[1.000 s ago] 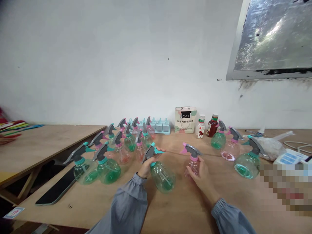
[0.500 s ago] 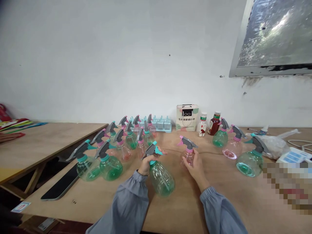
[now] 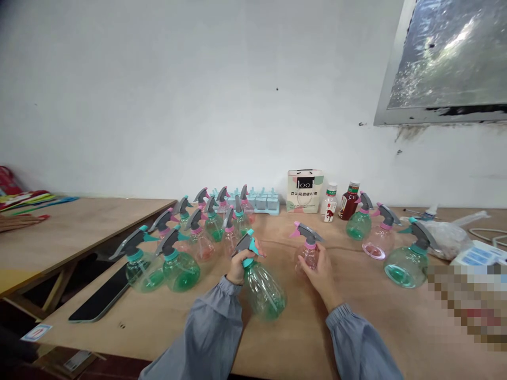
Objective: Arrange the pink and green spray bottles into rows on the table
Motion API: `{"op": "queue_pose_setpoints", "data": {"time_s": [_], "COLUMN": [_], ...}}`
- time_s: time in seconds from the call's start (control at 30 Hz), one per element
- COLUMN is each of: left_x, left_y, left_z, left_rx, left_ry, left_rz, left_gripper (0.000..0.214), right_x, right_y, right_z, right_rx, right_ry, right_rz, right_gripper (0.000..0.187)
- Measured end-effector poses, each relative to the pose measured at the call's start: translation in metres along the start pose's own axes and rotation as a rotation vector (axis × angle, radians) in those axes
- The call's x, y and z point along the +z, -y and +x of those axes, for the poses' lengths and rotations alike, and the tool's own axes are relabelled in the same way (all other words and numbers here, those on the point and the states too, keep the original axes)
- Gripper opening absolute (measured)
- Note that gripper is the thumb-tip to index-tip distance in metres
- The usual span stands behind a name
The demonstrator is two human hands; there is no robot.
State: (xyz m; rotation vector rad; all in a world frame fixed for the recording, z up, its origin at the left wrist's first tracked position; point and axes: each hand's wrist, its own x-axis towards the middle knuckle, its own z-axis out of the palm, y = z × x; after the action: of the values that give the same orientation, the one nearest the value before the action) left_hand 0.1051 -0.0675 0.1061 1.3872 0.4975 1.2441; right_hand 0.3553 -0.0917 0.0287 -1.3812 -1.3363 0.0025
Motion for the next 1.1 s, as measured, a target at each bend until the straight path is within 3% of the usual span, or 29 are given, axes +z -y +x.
{"op": "queue_pose_setpoints", "data": {"time_s": [0.17, 0.33, 0.57, 0.77, 0.9, 1.0, 1.1], "left_x": [0.002, 0.004, 0.002, -0.005, -0.022, -0.041, -0.057], "left_y": [-0.002, -0.005, -0.003, -0.029, -0.049, -0.053, -0.052], "left_z": [-0.002, -0.001, -0.002, -0.018, -0.038, -0.051, -0.053], "left_rx": [0.013, 0.018, 0.010, 0.116, 0.179, 0.186, 0.206], "left_ry": [0.019, -0.073, -0.073, -0.024, -0.231, -0.433, -0.549], "left_rz": [-0.027, -0.052, 0.022, 0.239, 0.442, 0.618, 0.792], "left_gripper": [0.027, 0.021, 0.028, 0.022, 0.028, 0.033, 0.035], "right_x": [0.001, 0.000, -0.001, 0.001, 0.003, 0.003, 0.002], "right_y": [-0.003, -0.004, -0.003, -0.007, -0.010, -0.012, -0.013], "right_z": [-0.001, 0.000, 0.000, 0.001, 0.001, 0.002, 0.002], "right_rx": [-0.015, -0.025, 0.000, -0.002, -0.002, 0.002, 0.006], "right_ry": [-0.014, -0.006, 0.016, -0.001, -0.051, -0.040, -0.020], "right_rz": [-0.001, 0.006, 0.016, 0.030, 0.050, 0.054, 0.062], "right_gripper": [0.071, 0.070, 0.072, 0.075, 0.085, 0.084, 0.081]}}
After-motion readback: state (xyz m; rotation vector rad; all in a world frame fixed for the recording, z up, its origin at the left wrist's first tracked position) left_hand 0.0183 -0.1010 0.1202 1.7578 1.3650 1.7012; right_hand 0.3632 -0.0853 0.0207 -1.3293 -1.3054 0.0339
